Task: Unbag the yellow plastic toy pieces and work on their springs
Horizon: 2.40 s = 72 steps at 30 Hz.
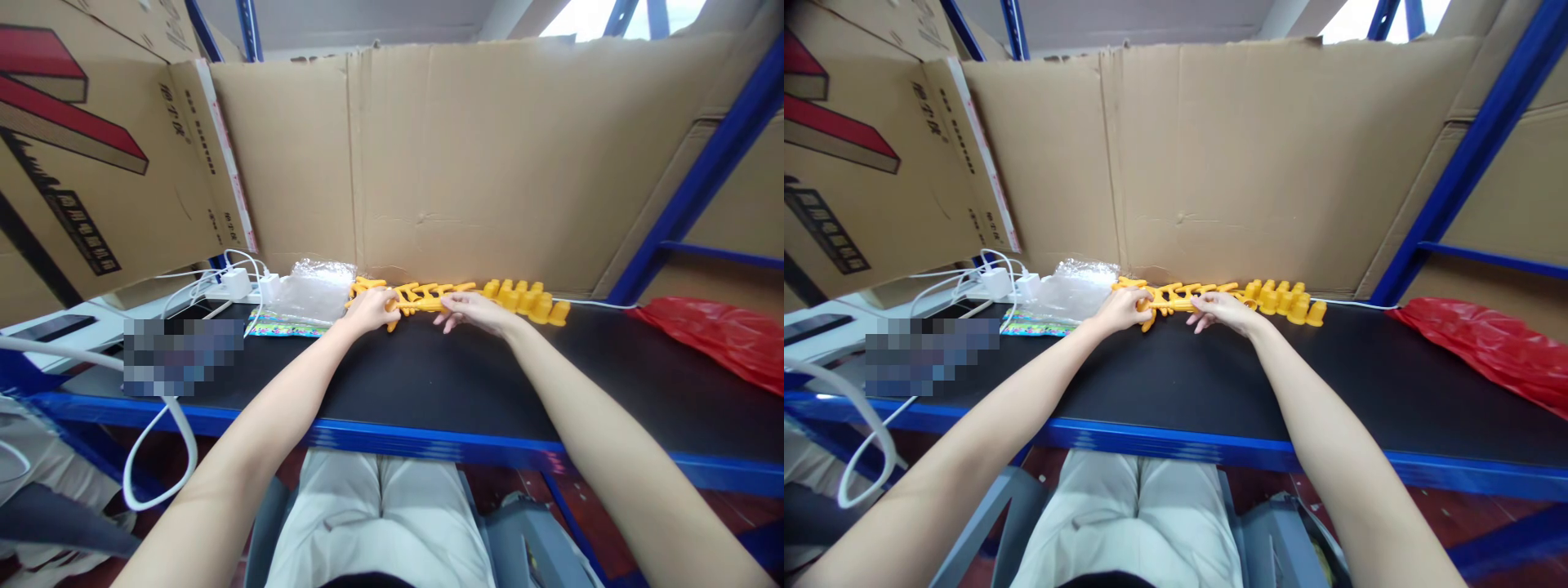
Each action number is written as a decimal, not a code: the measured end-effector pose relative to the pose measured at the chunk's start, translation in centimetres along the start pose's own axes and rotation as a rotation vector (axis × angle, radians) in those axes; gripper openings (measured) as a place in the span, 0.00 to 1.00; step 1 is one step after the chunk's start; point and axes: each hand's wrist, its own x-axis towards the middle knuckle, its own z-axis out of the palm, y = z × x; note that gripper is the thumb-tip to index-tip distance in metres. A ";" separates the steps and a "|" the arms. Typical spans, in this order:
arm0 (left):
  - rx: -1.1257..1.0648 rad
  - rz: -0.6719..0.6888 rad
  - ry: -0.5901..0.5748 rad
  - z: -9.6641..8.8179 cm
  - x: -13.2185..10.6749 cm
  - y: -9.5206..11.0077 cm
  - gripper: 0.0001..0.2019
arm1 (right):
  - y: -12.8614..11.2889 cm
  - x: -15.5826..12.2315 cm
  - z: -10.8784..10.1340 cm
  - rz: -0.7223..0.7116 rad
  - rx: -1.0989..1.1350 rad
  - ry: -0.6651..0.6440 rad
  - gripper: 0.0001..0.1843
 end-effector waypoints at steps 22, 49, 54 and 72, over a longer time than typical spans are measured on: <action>-0.016 -0.023 -0.017 -0.3 0.0 -0.3 0.17 | 0.8 0.6 0.1 -0.052 -0.107 0.136 0.26; -0.007 -0.024 -0.032 -0.3 0.2 -0.4 0.14 | 0.5 0.3 0.0 0.012 -0.098 0.078 0.31; -0.008 -0.023 -0.026 -0.3 0.1 -0.2 0.14 | 0.3 0.2 0.3 0.005 -0.060 0.056 0.19; -0.005 -0.027 -0.040 -0.3 0.1 -0.1 0.14 | -0.1 0.4 1.4 0.112 -0.014 0.107 0.27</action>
